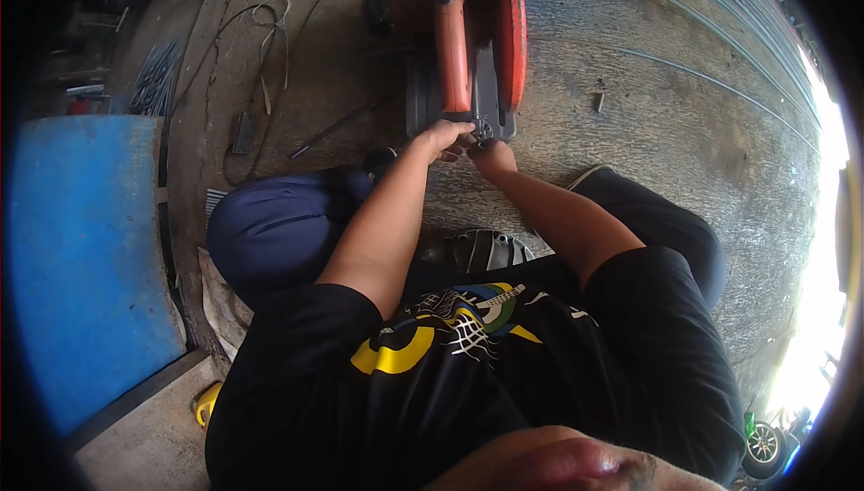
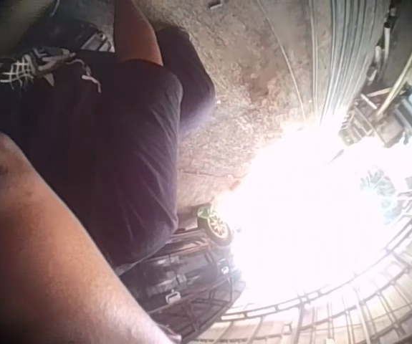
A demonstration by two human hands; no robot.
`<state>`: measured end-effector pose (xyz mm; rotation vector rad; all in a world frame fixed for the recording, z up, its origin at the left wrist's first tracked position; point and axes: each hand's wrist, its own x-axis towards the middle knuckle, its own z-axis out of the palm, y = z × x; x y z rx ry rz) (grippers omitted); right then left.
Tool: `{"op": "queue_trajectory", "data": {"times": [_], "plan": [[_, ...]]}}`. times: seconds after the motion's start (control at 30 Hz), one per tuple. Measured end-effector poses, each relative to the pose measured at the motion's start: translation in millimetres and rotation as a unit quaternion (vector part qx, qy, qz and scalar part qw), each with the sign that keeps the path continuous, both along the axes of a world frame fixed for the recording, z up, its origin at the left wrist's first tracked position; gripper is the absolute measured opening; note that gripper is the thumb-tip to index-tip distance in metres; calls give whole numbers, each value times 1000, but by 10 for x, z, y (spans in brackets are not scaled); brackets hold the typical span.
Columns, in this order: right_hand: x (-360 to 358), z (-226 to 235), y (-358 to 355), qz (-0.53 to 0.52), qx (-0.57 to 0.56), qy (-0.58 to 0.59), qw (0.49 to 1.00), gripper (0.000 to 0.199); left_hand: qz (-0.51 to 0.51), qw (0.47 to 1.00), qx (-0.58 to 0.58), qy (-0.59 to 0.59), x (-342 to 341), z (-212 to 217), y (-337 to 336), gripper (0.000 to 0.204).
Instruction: Cutting metal rods to length using a power chop saw.
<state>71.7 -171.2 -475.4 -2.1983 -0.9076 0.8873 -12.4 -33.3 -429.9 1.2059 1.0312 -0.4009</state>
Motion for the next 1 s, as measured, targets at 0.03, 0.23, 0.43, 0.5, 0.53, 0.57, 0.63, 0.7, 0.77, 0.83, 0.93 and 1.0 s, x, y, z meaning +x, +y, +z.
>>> {"op": "queue_trajectory", "data": {"times": [0.03,0.23,0.43,0.5,0.53,0.57,0.63,0.7,0.77,0.83,0.93,1.0], "plan": [[36,-23,26,-60,-36,112,991,29,6,1000,10,6,-18,-61,-4,48],[106,-316,-28,-241,72,552,795,38,-188,938,276,91,-61,-454,-266,55],[189,-129,-117,-183,-103,305,929,39,-202,925,288,143,31,-385,-180,79],[236,31,-141,-82,-103,-28,991,38,-215,913,310,157,82,-299,-170,82],[246,101,-130,-77,-100,-27,992,38,-226,897,339,174,105,-258,-172,86],[229,158,-114,-53,-128,-39,990,40,-227,897,335,178,115,-221,-173,86],[184,243,-109,-33,-156,-47,986,43,-191,915,307,181,128,-157,-173,86],[130,296,-98,2,-182,-70,981,43,-201,912,312,174,120,-117,-175,86],[98,334,-86,35,-165,-100,980,39,-206,910,319,165,117,-99,-178,85],[96,373,-70,68,-162,-126,976,37,-199,898,357,161,116,-99,-206,81],[150,413,-14,127,-157,-128,971,38,-200,893,370,161,115,-104,-228,75],[181,406,19,179,-164,-133,961,35,-196,892,374,162,126,-108,-232,72]]}}
